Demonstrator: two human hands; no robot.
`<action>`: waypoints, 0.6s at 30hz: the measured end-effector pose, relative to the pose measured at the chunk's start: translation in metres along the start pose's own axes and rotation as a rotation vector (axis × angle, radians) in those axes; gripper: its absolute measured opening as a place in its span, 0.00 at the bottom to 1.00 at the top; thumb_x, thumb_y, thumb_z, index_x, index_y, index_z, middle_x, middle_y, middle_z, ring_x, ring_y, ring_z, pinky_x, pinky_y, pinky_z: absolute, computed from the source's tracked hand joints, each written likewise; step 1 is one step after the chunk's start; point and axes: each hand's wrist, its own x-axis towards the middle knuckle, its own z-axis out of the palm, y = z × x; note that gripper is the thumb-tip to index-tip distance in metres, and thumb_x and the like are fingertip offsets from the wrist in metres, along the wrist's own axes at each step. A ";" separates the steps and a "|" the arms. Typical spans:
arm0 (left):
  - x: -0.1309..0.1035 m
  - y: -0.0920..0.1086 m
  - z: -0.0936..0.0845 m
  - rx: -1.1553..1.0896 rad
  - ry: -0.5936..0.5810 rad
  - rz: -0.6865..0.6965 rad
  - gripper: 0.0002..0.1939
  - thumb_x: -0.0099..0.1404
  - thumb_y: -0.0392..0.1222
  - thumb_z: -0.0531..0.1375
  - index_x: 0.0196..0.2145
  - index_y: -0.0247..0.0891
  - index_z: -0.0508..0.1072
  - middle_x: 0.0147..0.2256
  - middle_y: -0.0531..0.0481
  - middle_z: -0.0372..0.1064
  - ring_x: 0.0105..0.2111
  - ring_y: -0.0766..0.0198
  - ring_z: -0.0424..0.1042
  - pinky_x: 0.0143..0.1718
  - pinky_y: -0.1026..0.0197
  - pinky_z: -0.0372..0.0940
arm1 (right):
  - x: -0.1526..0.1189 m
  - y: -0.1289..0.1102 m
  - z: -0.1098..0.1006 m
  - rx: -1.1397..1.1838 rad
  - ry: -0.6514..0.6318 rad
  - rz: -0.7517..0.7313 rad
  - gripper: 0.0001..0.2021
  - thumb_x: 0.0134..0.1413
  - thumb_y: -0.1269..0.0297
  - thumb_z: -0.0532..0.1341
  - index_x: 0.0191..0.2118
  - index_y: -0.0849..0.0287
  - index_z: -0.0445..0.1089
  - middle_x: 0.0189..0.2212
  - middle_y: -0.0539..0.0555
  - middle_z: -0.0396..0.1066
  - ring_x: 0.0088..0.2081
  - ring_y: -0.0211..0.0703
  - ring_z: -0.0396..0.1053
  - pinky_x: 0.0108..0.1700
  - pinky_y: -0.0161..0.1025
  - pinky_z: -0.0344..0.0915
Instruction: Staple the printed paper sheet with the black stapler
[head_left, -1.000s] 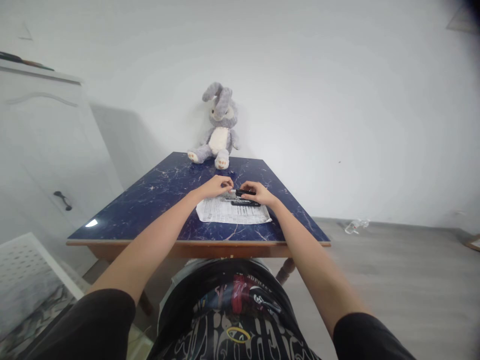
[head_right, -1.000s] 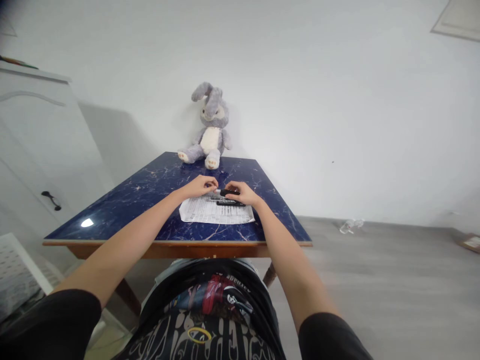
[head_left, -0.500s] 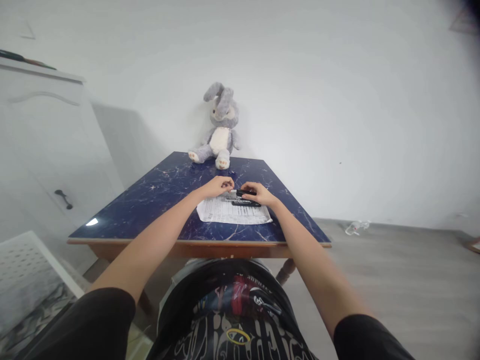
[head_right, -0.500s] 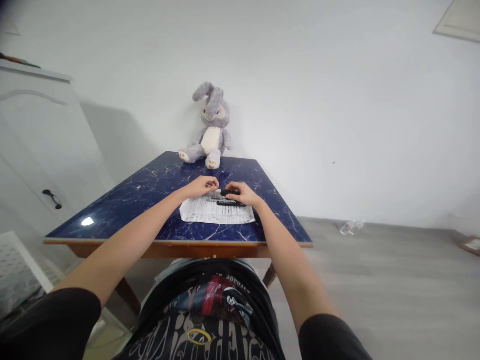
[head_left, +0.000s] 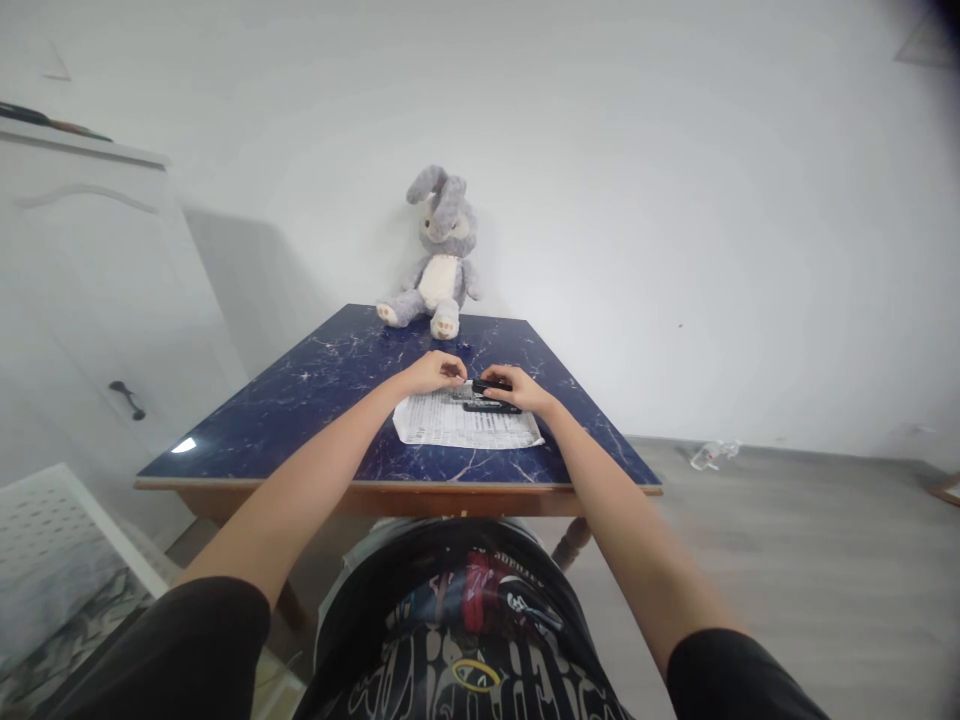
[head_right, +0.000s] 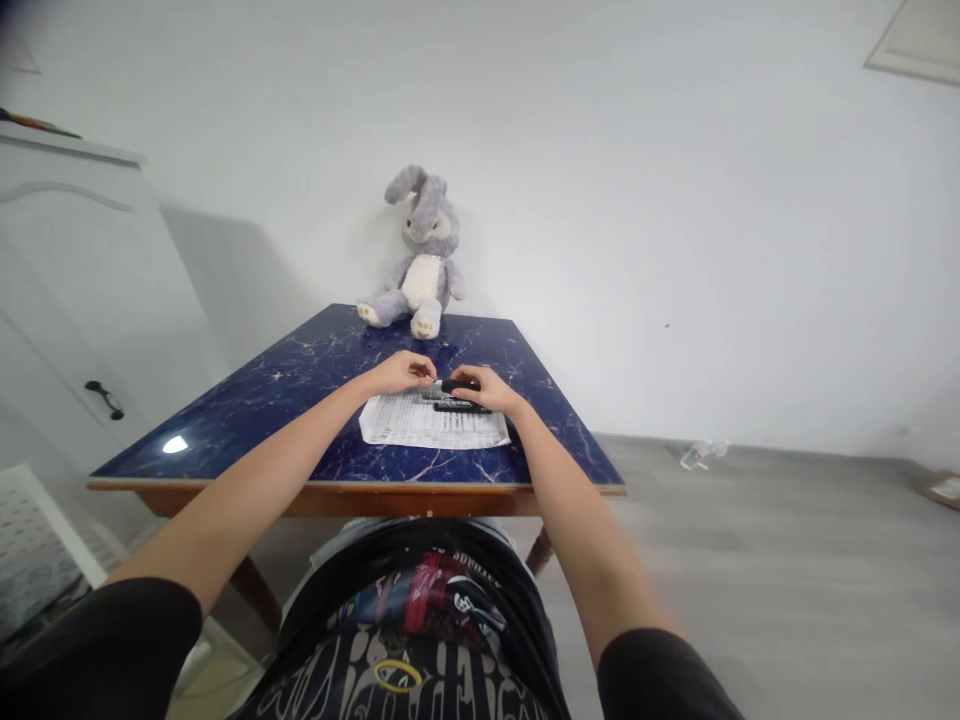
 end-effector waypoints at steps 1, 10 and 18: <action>0.000 0.001 0.000 0.010 -0.017 -0.005 0.15 0.57 0.47 0.71 0.37 0.34 0.81 0.36 0.44 0.81 0.36 0.59 0.79 0.45 0.57 0.72 | 0.000 0.000 0.000 0.000 -0.001 0.004 0.22 0.60 0.44 0.66 0.46 0.59 0.74 0.39 0.55 0.77 0.39 0.48 0.72 0.43 0.41 0.67; -0.007 0.017 0.002 0.106 -0.170 0.020 0.11 0.56 0.42 0.70 0.36 0.35 0.81 0.38 0.45 0.81 0.40 0.58 0.79 0.45 0.58 0.71 | 0.001 0.004 0.000 -0.006 -0.014 0.000 0.21 0.61 0.44 0.66 0.47 0.59 0.74 0.40 0.56 0.77 0.39 0.48 0.72 0.44 0.41 0.66; -0.006 0.018 0.007 0.154 -0.166 0.051 0.09 0.55 0.40 0.70 0.35 0.36 0.80 0.36 0.46 0.80 0.38 0.58 0.78 0.42 0.59 0.71 | 0.001 0.002 0.000 -0.002 -0.017 0.005 0.22 0.61 0.44 0.66 0.47 0.59 0.74 0.39 0.55 0.77 0.39 0.47 0.72 0.44 0.41 0.66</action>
